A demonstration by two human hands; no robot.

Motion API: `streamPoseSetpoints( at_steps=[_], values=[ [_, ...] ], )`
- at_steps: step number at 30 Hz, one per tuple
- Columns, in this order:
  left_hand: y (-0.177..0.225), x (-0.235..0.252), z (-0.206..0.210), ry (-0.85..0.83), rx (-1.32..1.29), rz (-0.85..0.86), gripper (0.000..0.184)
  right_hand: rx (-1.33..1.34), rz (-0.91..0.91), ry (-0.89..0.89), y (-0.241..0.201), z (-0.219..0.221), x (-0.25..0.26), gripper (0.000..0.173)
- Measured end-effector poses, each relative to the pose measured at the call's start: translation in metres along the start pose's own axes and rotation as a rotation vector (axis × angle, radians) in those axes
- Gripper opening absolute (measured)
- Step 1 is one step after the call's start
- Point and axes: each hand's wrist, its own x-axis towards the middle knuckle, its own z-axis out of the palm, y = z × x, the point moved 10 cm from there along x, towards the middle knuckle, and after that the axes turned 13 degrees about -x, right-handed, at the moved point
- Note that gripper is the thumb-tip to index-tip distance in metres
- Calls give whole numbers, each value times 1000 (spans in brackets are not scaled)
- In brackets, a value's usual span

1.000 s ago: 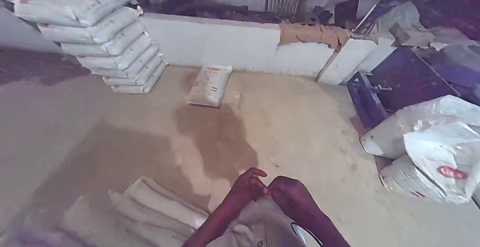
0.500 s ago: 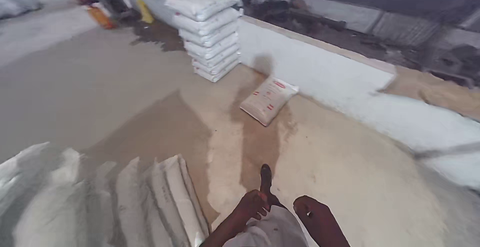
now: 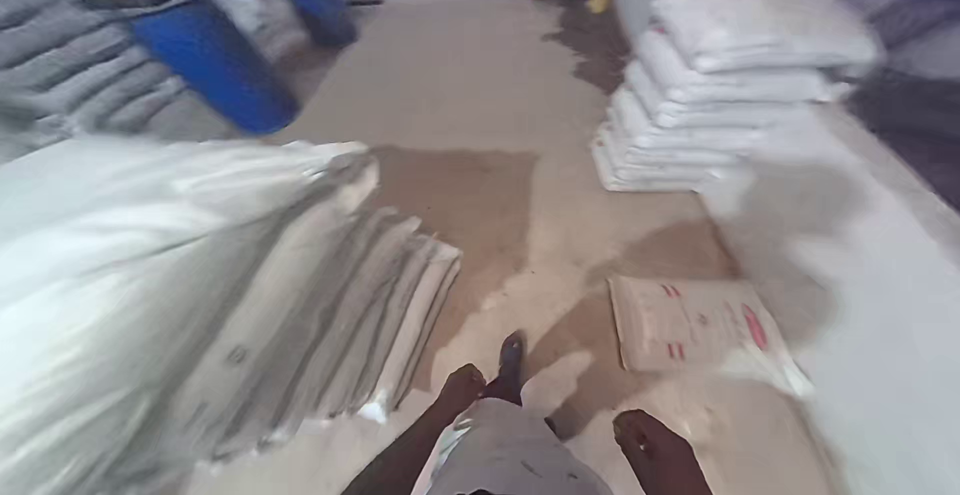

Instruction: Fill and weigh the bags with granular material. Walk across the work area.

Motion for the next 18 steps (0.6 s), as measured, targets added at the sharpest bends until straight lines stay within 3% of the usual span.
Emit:
streamPoseSetpoints(
  at_steps=[4, 9, 13, 18],
  values=[
    [-28, 27, -17, 53, -64, -134, 38, -21, -166, -85, -32, -10, 82, 23],
    [-16, 65, -34, 14, 23, -295, 45, -96, -404, -146, -99, -46, 183, 21],
    [33, 110, -82, 80, -113, -235, 45, -149, -497, -129, -134, -81, 268, 21],
    [108, 153, -166, 316, -359, -114, 39, -133, -570, -158, -169, -111, 356, 20]
  ],
)
